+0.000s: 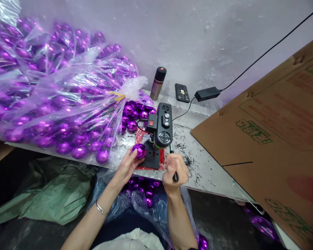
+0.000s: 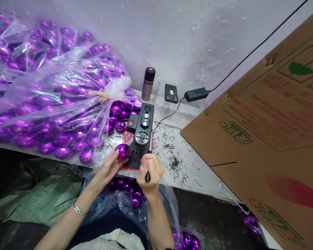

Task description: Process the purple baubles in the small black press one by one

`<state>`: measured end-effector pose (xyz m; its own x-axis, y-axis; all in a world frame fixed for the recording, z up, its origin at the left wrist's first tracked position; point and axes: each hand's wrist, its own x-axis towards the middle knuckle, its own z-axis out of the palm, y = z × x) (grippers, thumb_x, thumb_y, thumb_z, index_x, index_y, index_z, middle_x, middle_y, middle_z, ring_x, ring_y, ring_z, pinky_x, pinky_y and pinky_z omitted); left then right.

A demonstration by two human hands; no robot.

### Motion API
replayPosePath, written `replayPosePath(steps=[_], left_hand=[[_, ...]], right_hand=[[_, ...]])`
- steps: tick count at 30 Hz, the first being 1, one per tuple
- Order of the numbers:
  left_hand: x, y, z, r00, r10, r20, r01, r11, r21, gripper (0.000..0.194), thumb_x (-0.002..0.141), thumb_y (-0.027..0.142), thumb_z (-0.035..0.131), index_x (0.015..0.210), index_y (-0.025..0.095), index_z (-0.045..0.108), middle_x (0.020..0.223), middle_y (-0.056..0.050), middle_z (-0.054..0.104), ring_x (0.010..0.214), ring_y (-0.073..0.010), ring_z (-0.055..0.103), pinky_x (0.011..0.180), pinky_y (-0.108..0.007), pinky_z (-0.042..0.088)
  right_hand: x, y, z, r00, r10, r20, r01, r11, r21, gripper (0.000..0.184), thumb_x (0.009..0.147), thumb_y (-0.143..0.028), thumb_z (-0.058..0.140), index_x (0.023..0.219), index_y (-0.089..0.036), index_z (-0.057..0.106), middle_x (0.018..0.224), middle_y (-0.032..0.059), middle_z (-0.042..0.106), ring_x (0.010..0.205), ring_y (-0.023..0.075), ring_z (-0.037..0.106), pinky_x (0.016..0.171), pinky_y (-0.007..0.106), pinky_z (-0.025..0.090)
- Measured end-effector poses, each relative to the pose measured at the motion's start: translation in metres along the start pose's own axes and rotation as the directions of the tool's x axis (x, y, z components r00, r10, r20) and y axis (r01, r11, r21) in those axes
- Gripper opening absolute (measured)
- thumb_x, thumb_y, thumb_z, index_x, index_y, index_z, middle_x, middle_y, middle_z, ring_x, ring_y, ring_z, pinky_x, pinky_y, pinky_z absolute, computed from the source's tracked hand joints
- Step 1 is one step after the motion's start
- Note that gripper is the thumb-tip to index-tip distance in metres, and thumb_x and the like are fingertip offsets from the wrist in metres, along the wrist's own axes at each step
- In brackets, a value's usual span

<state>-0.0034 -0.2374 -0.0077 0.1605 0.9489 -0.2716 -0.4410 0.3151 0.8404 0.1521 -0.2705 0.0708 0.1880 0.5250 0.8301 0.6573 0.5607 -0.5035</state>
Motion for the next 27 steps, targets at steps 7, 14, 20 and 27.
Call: replayPosePath(steps=[7, 14, 20, 27], left_hand=[[0.014, -0.037, 0.01, 0.953, 0.284, -0.103, -0.239, 0.917, 0.319, 0.063, 0.076, 0.055, 0.082, 0.122, 0.021, 0.056, 0.115, -0.01, 0.076, 0.106, -0.0246, 0.074, 0.099, -0.043, 0.058], [0.027, -0.042, 0.004, 0.873, 0.482, 0.067, -0.386, 0.602, 0.699, 0.057, 0.077, 0.048, 0.085, 0.121, 0.019, 0.062, 0.116, -0.011, 0.074, 0.108, -0.0297, 0.072, 0.1, -0.049, 0.056], [0.035, -0.041, 0.009, 0.831, 0.52, 0.196, -0.449, 0.422, 0.788, 0.052, 0.083, 0.044, 0.08, 0.125, 0.02, 0.06, 0.121, -0.011, 0.073, 0.115, -0.0307, 0.07, 0.1, -0.047, 0.056], [0.03, -0.043, 0.0, 0.818, 0.477, 0.322, -0.506, 0.332, 0.796, 0.053, 0.084, 0.043, 0.08, 0.128, 0.022, 0.06, 0.121, -0.011, 0.073, 0.117, -0.0309, 0.069, 0.105, -0.05, 0.054]], right_hand=[[0.007, -0.002, -0.003, 1.0, 0.002, 0.029, -0.002, 1.0, 0.002, 0.028, 0.097, -0.008, 0.046, 0.072, -0.021, 0.05, 0.065, -0.0015, 0.052, 0.061, 0.0115, 0.05, 0.058, 0.027, 0.038], [0.009, -0.003, -0.004, 0.999, -0.024, 0.04, 0.025, 1.0, -0.006, 0.029, 0.097, -0.007, 0.045, 0.072, -0.021, 0.051, 0.066, -0.0008, 0.054, 0.063, 0.012, 0.054, 0.058, 0.027, 0.04], [0.006, -0.002, -0.003, 0.999, -0.02, 0.028, 0.02, 1.0, -0.012, 0.028, 0.096, -0.007, 0.046, 0.073, -0.021, 0.051, 0.066, -0.0013, 0.054, 0.064, 0.0117, 0.054, 0.059, 0.026, 0.042], [0.005, -0.003, -0.003, 0.999, -0.013, 0.029, 0.014, 1.0, -0.016, 0.03, 0.097, -0.008, 0.045, 0.071, -0.022, 0.05, 0.065, -0.001, 0.055, 0.063, 0.0123, 0.055, 0.058, 0.027, 0.042]])
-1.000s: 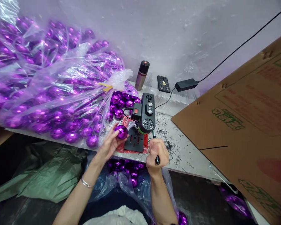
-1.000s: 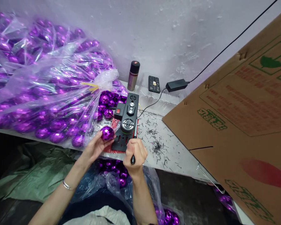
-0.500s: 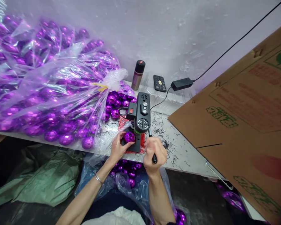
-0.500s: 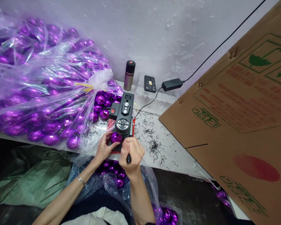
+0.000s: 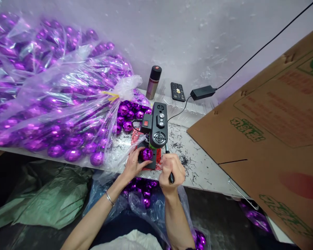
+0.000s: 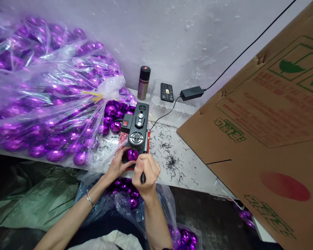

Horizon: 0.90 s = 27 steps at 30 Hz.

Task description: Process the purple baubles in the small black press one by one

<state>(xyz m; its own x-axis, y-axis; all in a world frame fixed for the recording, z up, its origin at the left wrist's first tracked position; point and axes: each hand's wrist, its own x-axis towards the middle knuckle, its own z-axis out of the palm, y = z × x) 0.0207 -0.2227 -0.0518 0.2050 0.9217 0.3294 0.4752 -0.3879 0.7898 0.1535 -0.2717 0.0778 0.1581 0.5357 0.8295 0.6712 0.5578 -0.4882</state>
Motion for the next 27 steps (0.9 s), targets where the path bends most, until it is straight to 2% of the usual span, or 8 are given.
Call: replayPosePath(steps=[3, 7, 12, 18, 23, 27], left_hand=[[0.001, -0.001, 0.002, 1.0, -0.019, -0.007, 0.019, 1.0, -0.002, 0.053, 0.085, 0.043, 0.079, 0.129, 0.021, 0.059, 0.122, -0.011, 0.073, 0.116, -0.0302, 0.07, 0.102, -0.048, 0.055], [0.008, 0.0, 0.011, 0.998, 0.01, -0.06, -0.011, 1.0, -0.008, 0.053, 0.088, 0.044, 0.075, 0.133, 0.019, 0.058, 0.127, -0.013, 0.071, 0.12, -0.0308, 0.068, 0.103, -0.049, 0.055], [0.009, -0.003, 0.017, 0.998, 0.025, -0.063, -0.026, 0.999, -0.021, 0.054, 0.089, 0.044, 0.074, 0.135, 0.02, 0.059, 0.128, -0.013, 0.072, 0.12, -0.0309, 0.068, 0.103, -0.049, 0.055], [0.006, -0.004, 0.017, 0.997, 0.037, -0.071, -0.04, 0.999, -0.036, 0.053, 0.09, 0.044, 0.073, 0.135, 0.02, 0.058, 0.129, -0.014, 0.071, 0.121, -0.0305, 0.069, 0.103, -0.048, 0.056], [0.007, -0.002, 0.016, 0.998, 0.029, -0.061, -0.03, 0.999, -0.02, 0.049, 0.09, 0.041, 0.074, 0.133, 0.021, 0.06, 0.126, -0.013, 0.073, 0.119, -0.0306, 0.069, 0.103, -0.048, 0.056], [0.006, -0.003, 0.017, 0.992, 0.081, -0.093, -0.081, 0.997, -0.003, 0.05, 0.09, 0.04, 0.074, 0.133, 0.019, 0.059, 0.123, -0.013, 0.074, 0.116, -0.0296, 0.071, 0.1, -0.046, 0.058]], right_hand=[[-0.001, 0.0, 0.0, 1.0, 0.006, -0.003, -0.006, 1.0, 0.008, 0.03, 0.097, -0.008, 0.046, 0.07, -0.021, 0.051, 0.065, -0.001, 0.055, 0.063, 0.0125, 0.055, 0.058, 0.027, 0.042], [-0.001, 0.0, -0.001, 1.0, 0.001, 0.005, -0.001, 1.0, 0.001, 0.03, 0.096, -0.007, 0.045, 0.07, -0.021, 0.05, 0.065, -0.0012, 0.054, 0.063, 0.0121, 0.055, 0.058, 0.027, 0.042], [-0.004, 0.002, -0.002, 1.0, -0.013, 0.021, 0.013, 1.0, -0.006, 0.029, 0.096, -0.007, 0.046, 0.072, -0.022, 0.048, 0.065, -0.0019, 0.054, 0.064, 0.0112, 0.055, 0.058, 0.026, 0.042], [-0.022, 0.013, 0.003, 0.999, -0.047, 0.019, 0.047, 0.998, -0.034, 0.03, 0.101, -0.016, 0.041, 0.073, -0.022, 0.047, 0.068, -0.0013, 0.055, 0.062, 0.0106, 0.052, 0.058, 0.025, 0.042], [-0.037, 0.025, 0.012, 0.995, -0.095, -0.04, 0.093, 0.995, -0.046, 0.034, 0.105, -0.021, 0.035, 0.072, -0.023, 0.044, 0.068, -0.002, 0.054, 0.06, 0.0104, 0.052, 0.063, 0.027, 0.046], [-0.045, 0.031, 0.017, 0.994, -0.084, -0.071, 0.083, 0.996, -0.015, 0.034, 0.105, -0.024, 0.034, 0.073, -0.023, 0.044, 0.07, -0.0011, 0.054, 0.06, 0.0107, 0.05, 0.061, 0.028, 0.044]])
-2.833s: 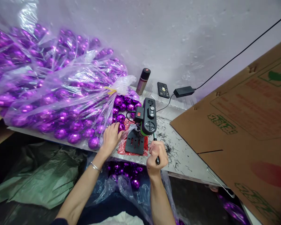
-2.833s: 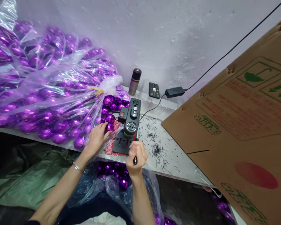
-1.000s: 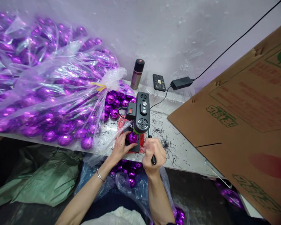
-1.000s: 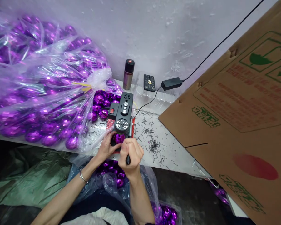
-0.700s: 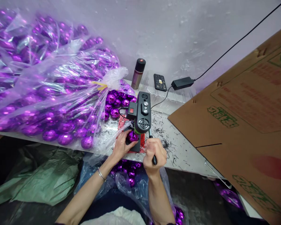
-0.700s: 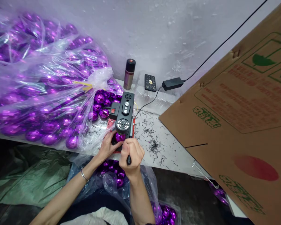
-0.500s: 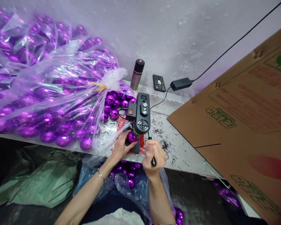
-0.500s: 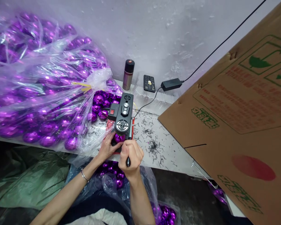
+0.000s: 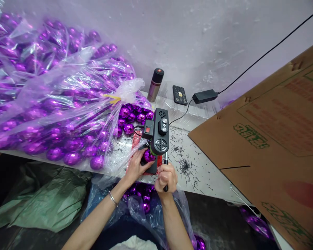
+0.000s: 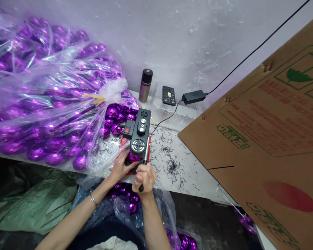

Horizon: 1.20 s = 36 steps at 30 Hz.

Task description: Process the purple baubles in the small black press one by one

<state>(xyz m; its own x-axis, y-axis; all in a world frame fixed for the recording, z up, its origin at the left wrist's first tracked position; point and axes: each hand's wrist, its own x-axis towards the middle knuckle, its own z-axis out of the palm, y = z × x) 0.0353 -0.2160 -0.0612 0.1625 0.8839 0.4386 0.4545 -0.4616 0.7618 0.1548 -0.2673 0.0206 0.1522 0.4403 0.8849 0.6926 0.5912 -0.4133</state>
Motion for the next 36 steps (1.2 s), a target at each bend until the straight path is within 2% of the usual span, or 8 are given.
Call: replayPosePath(steps=[13, 18, 22, 26, 29, 32, 34, 36], left_hand=[[0.0, -0.004, 0.002, 1.0, 0.004, 0.002, -0.004, 1.0, -0.007, 0.054, 0.088, 0.04, 0.077, 0.134, 0.021, 0.059, 0.125, -0.013, 0.074, 0.116, -0.0306, 0.071, 0.099, -0.047, 0.059], [0.0, -0.005, 0.004, 1.0, -0.01, 0.004, 0.01, 0.999, -0.035, 0.055, 0.088, 0.043, 0.077, 0.134, 0.019, 0.059, 0.124, -0.014, 0.074, 0.116, -0.0307, 0.071, 0.099, -0.047, 0.059], [0.004, -0.004, 0.005, 0.999, -0.026, 0.021, 0.027, 0.999, -0.043, 0.057, 0.087, 0.043, 0.078, 0.135, 0.019, 0.059, 0.125, -0.014, 0.073, 0.118, -0.0314, 0.071, 0.1, -0.048, 0.058], [-0.012, -0.001, 0.002, 0.999, -0.036, 0.029, 0.037, 0.999, -0.016, 0.059, 0.09, 0.041, 0.075, 0.141, 0.022, 0.053, 0.131, -0.014, 0.071, 0.123, -0.0318, 0.069, 0.104, -0.051, 0.056], [-0.048, 0.005, -0.005, 0.996, 0.085, 0.034, -0.085, 0.996, -0.004, 0.06, 0.096, 0.042, 0.066, 0.148, 0.022, 0.045, 0.142, -0.018, 0.064, 0.134, -0.0332, 0.062, 0.112, -0.056, 0.05], [-0.077, 0.012, -0.021, 0.983, 0.173, 0.06, -0.173, 0.985, -0.003, 0.086, 0.09, 0.063, 0.065, 0.157, 0.018, 0.034, 0.151, -0.023, 0.055, 0.14, -0.0374, 0.055, 0.113, -0.058, 0.05], [-0.07, 0.014, -0.035, 0.985, 0.163, 0.058, -0.164, 0.986, 0.022, 0.087, 0.093, 0.065, 0.059, 0.16, 0.017, 0.03, 0.153, -0.023, 0.054, 0.141, -0.036, 0.054, 0.112, -0.055, 0.051], [-0.036, 0.013, -0.05, 0.993, 0.12, 0.003, -0.12, 0.989, 0.092, 0.056, 0.106, 0.044, 0.044, 0.156, 0.02, 0.037, 0.15, -0.018, 0.057, 0.14, -0.0291, 0.056, 0.113, -0.049, 0.051]], right_hand=[[-0.008, 0.004, -0.002, 1.0, -0.003, 0.031, 0.005, 0.998, -0.063, 0.035, 0.107, -0.026, 0.031, 0.074, -0.024, 0.044, 0.07, -0.0024, 0.054, 0.061, 0.0116, 0.052, 0.067, 0.031, 0.049], [-0.013, 0.011, 0.002, 0.996, -0.075, 0.038, 0.075, 0.997, -0.005, 0.034, 0.106, -0.025, 0.035, 0.073, -0.024, 0.044, 0.07, -0.0027, 0.053, 0.06, 0.0112, 0.052, 0.062, 0.028, 0.046], [0.002, 0.0, -0.001, 0.999, 0.027, -0.016, -0.027, 0.999, 0.028, 0.033, 0.104, -0.018, 0.034, 0.072, -0.024, 0.044, 0.067, -0.0019, 0.05, 0.06, 0.0133, 0.052, 0.058, 0.03, 0.044], [0.036, -0.02, -0.013, 0.987, 0.155, 0.04, -0.157, 0.986, 0.057, 0.033, 0.099, -0.01, 0.043, 0.069, -0.023, 0.045, 0.065, -0.0023, 0.05, 0.062, 0.013, 0.053, 0.056, 0.028, 0.04], [0.05, -0.027, -0.017, 0.983, 0.17, 0.062, -0.175, 0.981, 0.079, 0.033, 0.097, -0.006, 0.045, 0.068, -0.021, 0.045, 0.066, -0.0024, 0.051, 0.062, 0.0114, 0.054, 0.057, 0.027, 0.04], [0.045, -0.026, -0.016, 0.988, 0.146, 0.058, -0.15, 0.986, 0.07, 0.033, 0.097, -0.005, 0.044, 0.068, -0.021, 0.047, 0.066, -0.0021, 0.053, 0.062, 0.0112, 0.053, 0.057, 0.027, 0.04], [0.038, -0.024, -0.014, 0.989, 0.139, 0.057, -0.143, 0.988, 0.06, 0.033, 0.097, -0.005, 0.044, 0.068, -0.021, 0.048, 0.067, -0.0016, 0.054, 0.062, 0.0116, 0.054, 0.057, 0.027, 0.04], [0.033, -0.023, -0.012, 0.989, 0.139, 0.043, -0.141, 0.988, 0.061, 0.034, 0.097, -0.006, 0.043, 0.066, -0.021, 0.047, 0.066, -0.0017, 0.053, 0.062, 0.0118, 0.054, 0.057, 0.027, 0.04]])
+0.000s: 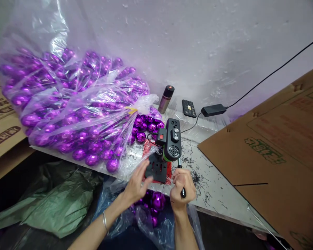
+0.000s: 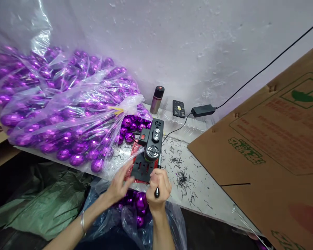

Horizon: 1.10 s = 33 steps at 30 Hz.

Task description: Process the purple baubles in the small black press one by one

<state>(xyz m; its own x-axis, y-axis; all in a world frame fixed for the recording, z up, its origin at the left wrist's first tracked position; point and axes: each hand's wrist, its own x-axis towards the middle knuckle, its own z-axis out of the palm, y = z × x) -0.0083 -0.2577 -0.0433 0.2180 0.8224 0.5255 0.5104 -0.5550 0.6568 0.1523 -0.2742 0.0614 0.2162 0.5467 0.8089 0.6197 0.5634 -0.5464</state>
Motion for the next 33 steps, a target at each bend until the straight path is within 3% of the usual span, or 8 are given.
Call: replayPosePath(steps=[3, 6, 10, 16, 19, 22, 27, 33], left_hand=[[0.081, -0.017, -0.013, 0.991, -0.116, -0.072, 0.129, 0.969, 0.209, 0.041, 0.105, 0.026, 0.041, 0.144, 0.016, 0.052, 0.144, -0.018, 0.061, 0.137, -0.0293, 0.057, 0.115, -0.05, 0.047], [0.154, -0.029, -0.013, 0.929, -0.361, 0.08, 0.276, 0.821, 0.499, 0.04, 0.098, 0.019, 0.051, 0.136, 0.007, 0.058, 0.138, -0.026, 0.062, 0.132, -0.0378, 0.057, 0.108, -0.053, 0.047], [0.189, -0.03, -0.009, 0.84, -0.51, 0.186, 0.312, 0.735, 0.602, 0.027, 0.094, 0.016, 0.058, 0.116, 0.003, 0.067, 0.117, -0.028, 0.071, 0.116, -0.0387, 0.066, 0.097, -0.048, 0.052], [0.159, -0.03, -0.037, 0.82, -0.528, 0.222, 0.411, 0.812, 0.414, 0.041, 0.088, 0.037, 0.074, 0.118, 0.01, 0.068, 0.111, -0.019, 0.074, 0.106, -0.0338, 0.072, 0.094, -0.042, 0.056], [0.13, -0.026, -0.056, 0.791, -0.588, 0.169, 0.603, 0.797, -0.048, 0.049, 0.088, 0.045, 0.071, 0.124, 0.013, 0.066, 0.114, -0.015, 0.075, 0.108, -0.0298, 0.072, 0.098, -0.043, 0.056], [0.093, -0.015, -0.061, 0.756, -0.633, 0.17, 0.61, 0.585, -0.535, 0.062, 0.087, 0.052, 0.069, 0.137, 0.017, 0.058, 0.122, -0.012, 0.074, 0.108, -0.025, 0.073, 0.097, -0.04, 0.059], [0.047, 0.004, -0.023, 0.755, -0.604, 0.254, 0.563, 0.401, -0.723, 0.063, 0.084, 0.053, 0.072, 0.135, 0.018, 0.061, 0.125, -0.012, 0.074, 0.111, -0.0274, 0.073, 0.1, -0.043, 0.059], [0.039, -0.005, 0.028, 0.864, -0.491, 0.111, 0.469, 0.703, -0.535, 0.057, 0.084, 0.05, 0.075, 0.129, 0.019, 0.059, 0.124, -0.013, 0.074, 0.115, -0.0269, 0.072, 0.104, -0.045, 0.056]], right_hand=[[-0.002, 0.001, 0.001, 1.0, -0.004, -0.013, 0.004, 1.0, 0.002, 0.035, 0.097, -0.005, 0.043, 0.066, -0.021, 0.047, 0.065, -0.0022, 0.053, 0.062, 0.0119, 0.054, 0.058, 0.028, 0.04], [-0.001, 0.001, 0.001, 1.0, -0.015, -0.001, 0.015, 1.0, -0.006, 0.033, 0.096, -0.005, 0.044, 0.067, -0.021, 0.047, 0.066, -0.0024, 0.054, 0.063, 0.0116, 0.055, 0.058, 0.027, 0.04], [0.0, 0.002, 0.0, 1.0, -0.027, 0.008, 0.027, 1.0, -0.006, 0.032, 0.095, -0.003, 0.045, 0.068, -0.021, 0.048, 0.066, -0.0024, 0.053, 0.065, 0.0122, 0.057, 0.058, 0.027, 0.041], [0.017, -0.006, -0.002, 1.0, 0.006, 0.0, -0.006, 1.0, 0.023, 0.034, 0.097, -0.007, 0.046, 0.067, -0.021, 0.047, 0.065, -0.0021, 0.052, 0.062, 0.0117, 0.055, 0.057, 0.027, 0.04], [0.028, -0.013, -0.003, 0.998, 0.054, 0.019, -0.055, 0.998, 0.031, 0.034, 0.099, -0.01, 0.046, 0.066, -0.021, 0.047, 0.064, -0.0024, 0.049, 0.061, 0.0113, 0.052, 0.057, 0.028, 0.038], [0.033, -0.016, -0.004, 0.996, 0.081, 0.034, -0.082, 0.996, 0.02, 0.035, 0.1, -0.012, 0.047, 0.066, -0.021, 0.047, 0.063, -0.0028, 0.047, 0.059, 0.0105, 0.049, 0.056, 0.028, 0.036], [0.03, -0.015, -0.004, 0.995, 0.095, 0.025, -0.095, 0.995, 0.017, 0.034, 0.1, -0.015, 0.046, 0.067, -0.022, 0.048, 0.062, -0.0023, 0.047, 0.06, 0.0115, 0.05, 0.056, 0.029, 0.035], [0.029, -0.016, -0.005, 0.998, 0.046, 0.044, -0.046, 0.999, 0.001, 0.032, 0.099, -0.01, 0.045, 0.07, -0.021, 0.049, 0.065, -0.002, 0.05, 0.061, 0.0106, 0.05, 0.057, 0.028, 0.037]])
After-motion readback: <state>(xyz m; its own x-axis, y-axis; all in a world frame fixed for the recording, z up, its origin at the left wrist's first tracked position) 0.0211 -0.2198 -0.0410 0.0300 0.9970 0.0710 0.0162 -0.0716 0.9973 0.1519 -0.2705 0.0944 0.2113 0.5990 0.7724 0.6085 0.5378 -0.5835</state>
